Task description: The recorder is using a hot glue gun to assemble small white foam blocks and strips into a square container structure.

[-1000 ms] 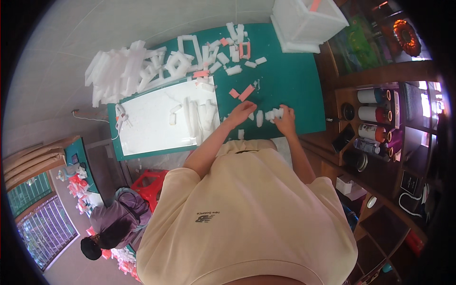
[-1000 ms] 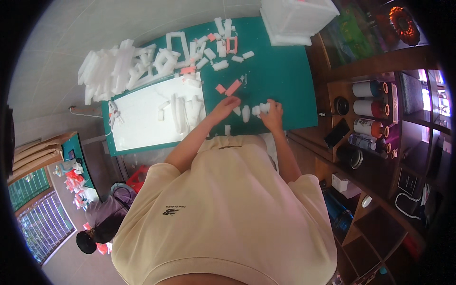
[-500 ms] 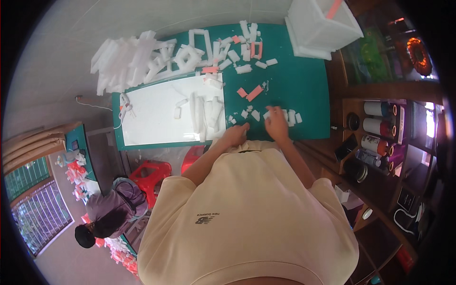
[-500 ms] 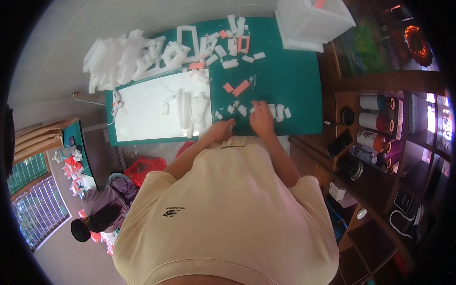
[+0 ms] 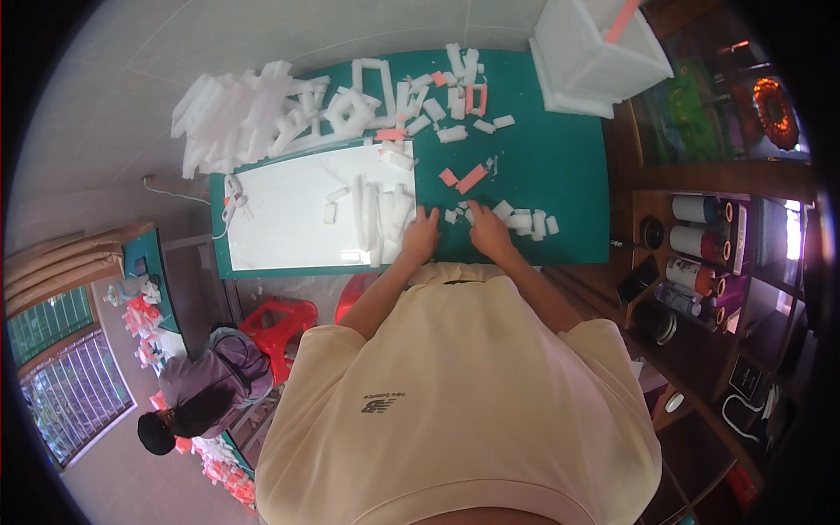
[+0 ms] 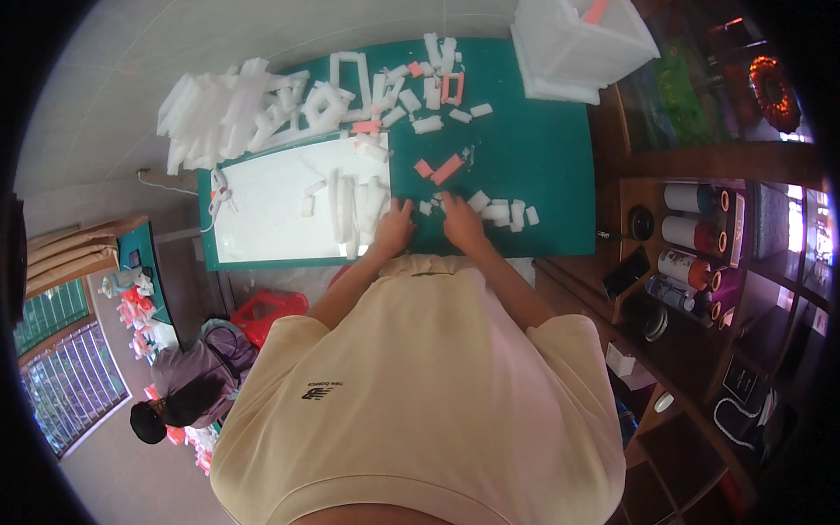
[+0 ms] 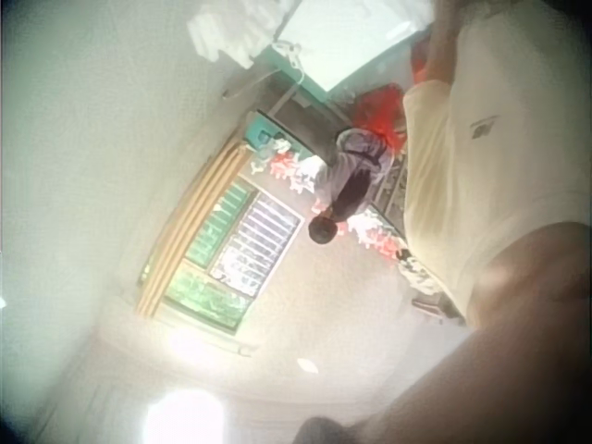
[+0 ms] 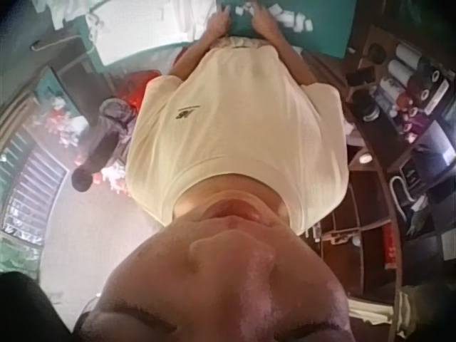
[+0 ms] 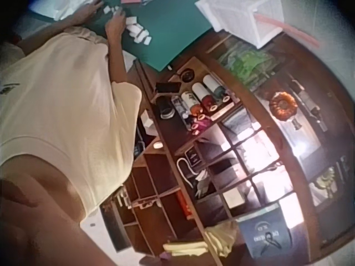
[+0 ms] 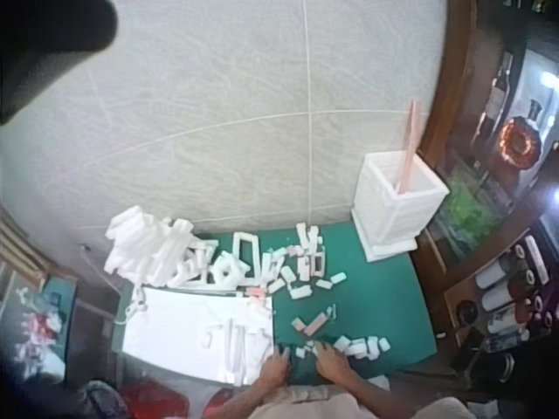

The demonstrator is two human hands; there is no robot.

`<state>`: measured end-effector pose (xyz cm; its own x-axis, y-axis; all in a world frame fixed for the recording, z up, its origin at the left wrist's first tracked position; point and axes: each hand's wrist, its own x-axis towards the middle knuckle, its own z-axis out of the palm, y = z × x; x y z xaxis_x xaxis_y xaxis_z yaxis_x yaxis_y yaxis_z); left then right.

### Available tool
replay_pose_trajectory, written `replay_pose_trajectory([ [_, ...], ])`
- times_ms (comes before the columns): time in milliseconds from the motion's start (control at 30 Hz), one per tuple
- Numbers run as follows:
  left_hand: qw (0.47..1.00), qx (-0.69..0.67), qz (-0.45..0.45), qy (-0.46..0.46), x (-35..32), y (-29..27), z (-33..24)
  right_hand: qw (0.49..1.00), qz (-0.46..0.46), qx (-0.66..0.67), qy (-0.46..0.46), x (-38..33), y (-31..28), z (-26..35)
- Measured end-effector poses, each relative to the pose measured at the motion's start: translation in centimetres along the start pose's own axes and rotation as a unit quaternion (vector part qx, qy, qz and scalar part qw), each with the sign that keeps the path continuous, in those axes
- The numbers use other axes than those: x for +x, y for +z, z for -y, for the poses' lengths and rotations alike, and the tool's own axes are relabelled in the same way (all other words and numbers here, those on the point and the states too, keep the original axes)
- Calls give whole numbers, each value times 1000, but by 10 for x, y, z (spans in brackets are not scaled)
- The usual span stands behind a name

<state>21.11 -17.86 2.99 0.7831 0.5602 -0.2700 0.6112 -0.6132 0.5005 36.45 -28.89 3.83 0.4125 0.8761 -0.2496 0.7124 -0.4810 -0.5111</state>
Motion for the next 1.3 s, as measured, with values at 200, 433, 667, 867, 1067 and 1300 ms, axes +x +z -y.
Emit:
replay_pose_trajectory([
  [200,999,-12,11,33,4,1,13,999,18,29,-41,2,3,16],
  [433,996,-54,-13,72,16,12,12,994,56,-19,-87,27,16,26],
  [667,996,-11,-17,84,21,12,23,986,-4,157,-55,27,23,1],
  [867,989,-98,-4,109,23,17,21,942,54,319,87,17,11,-5],
  [1067,984,-54,55,163,24,13,19,854,114,478,169,13,0,-5],
  [1300,951,-276,-88,113,20,-34,-37,677,52,701,219,7,-11,3],
])
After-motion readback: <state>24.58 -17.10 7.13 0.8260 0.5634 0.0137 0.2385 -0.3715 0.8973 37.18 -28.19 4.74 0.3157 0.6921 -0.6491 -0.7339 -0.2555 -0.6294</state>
